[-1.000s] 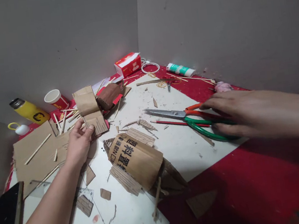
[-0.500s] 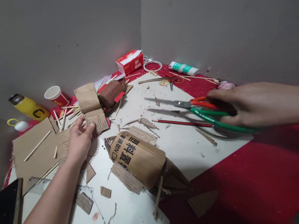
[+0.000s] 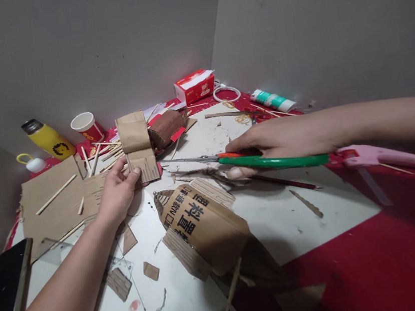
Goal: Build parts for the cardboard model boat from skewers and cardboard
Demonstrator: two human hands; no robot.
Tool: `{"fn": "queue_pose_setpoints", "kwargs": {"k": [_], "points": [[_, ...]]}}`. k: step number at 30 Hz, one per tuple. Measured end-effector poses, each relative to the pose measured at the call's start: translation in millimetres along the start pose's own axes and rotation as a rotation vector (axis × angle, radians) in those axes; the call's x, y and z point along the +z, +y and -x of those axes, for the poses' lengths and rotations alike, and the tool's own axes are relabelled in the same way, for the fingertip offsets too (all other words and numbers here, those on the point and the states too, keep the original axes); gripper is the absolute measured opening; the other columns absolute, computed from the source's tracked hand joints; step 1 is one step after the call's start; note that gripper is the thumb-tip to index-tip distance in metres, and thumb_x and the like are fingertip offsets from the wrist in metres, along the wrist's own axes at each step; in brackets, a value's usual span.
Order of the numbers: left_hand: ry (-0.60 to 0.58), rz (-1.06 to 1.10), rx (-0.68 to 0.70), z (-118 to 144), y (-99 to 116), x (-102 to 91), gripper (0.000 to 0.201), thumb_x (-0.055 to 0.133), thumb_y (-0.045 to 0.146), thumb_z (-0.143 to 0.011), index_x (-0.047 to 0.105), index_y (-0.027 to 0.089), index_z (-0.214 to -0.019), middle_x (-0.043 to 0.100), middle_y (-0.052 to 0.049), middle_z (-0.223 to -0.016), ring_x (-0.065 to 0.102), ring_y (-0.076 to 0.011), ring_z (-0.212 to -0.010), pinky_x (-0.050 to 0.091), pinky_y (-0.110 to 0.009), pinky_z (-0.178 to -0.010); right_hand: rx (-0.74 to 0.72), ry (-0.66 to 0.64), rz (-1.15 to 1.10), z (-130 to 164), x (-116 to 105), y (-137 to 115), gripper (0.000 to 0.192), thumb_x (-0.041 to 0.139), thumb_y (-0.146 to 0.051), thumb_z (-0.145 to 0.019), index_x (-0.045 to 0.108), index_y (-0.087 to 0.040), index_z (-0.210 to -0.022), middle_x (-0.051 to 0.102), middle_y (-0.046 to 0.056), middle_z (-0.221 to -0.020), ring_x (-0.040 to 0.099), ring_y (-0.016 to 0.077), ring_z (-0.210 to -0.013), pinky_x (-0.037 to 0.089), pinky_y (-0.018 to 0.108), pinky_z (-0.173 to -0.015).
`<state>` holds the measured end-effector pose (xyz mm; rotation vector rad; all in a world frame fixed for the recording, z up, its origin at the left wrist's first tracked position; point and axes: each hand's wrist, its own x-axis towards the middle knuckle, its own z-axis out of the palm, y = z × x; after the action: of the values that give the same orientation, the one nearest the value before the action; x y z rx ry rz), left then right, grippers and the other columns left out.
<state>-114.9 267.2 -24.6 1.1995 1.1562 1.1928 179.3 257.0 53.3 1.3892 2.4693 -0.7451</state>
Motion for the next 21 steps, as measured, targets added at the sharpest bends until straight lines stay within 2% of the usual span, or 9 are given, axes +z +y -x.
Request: {"fn": "queue_pose_setpoints", "kwargs": {"k": [5, 11, 15, 21], "points": [[0.006, 0.052, -0.009, -1.7, -3.1, 0.0, 0.033, 0.064, 0.012, -0.077, 0.060, 0.018, -0.110, 0.077, -0.004, -0.088, 0.073, -0.0184, -0.074, 0.059, -0.030, -0.069, -0.014, -0.089, -0.054, -18.4, -5.8, 3.8, 0.054, 0.044, -0.072, -0.079, 0.061, -0.020, -0.076, 0.061, 0.002, -0.072, 0.056, 0.0214, -0.067, 0.043, 0.032, -0.058], [0.000, 0.072, -0.006, -4.4, -6.9, -1.8, 0.036, 0.067, 0.014, -0.075, 0.060, 0.019, -0.110, 0.076, -0.005, -0.090, 0.073, -0.0205, -0.081, 0.059, -0.035, -0.076, -0.029, -0.135, -0.111, -20.4, -6.6, 2.2, 0.055, 0.046, -0.072, -0.081, 0.061, -0.019, -0.075, 0.056, 0.001, -0.066, 0.050, 0.0172, -0.061, 0.040, 0.030, -0.055], [-0.006, 0.083, -0.006, -4.2, -6.8, -2.0, 0.036, 0.069, 0.015, -0.074, 0.060, 0.019, -0.109, 0.075, -0.006, -0.092, 0.073, -0.0222, -0.083, 0.060, -0.036, -0.076, -0.010, -0.151, -0.138, -19.5, -8.5, -3.2, 0.056, 0.046, -0.071, -0.082, 0.061, -0.018, -0.075, 0.048, -0.001, -0.059, 0.045, 0.0150, -0.055, 0.037, 0.028, -0.050], [0.003, 0.088, -0.001, -4.1, -5.6, -1.6, 0.034, 0.068, 0.013, -0.073, 0.061, 0.018, -0.105, 0.076, -0.006, -0.090, 0.073, -0.0214, -0.080, 0.060, -0.035, -0.074, -0.017, -0.134, -0.102, -19.2, -7.7, 1.9, 0.055, 0.047, -0.070, -0.082, 0.060, -0.018, -0.070, 0.052, 0.001, -0.061, 0.047, 0.0151, -0.058, 0.039, 0.028, -0.054]]}}
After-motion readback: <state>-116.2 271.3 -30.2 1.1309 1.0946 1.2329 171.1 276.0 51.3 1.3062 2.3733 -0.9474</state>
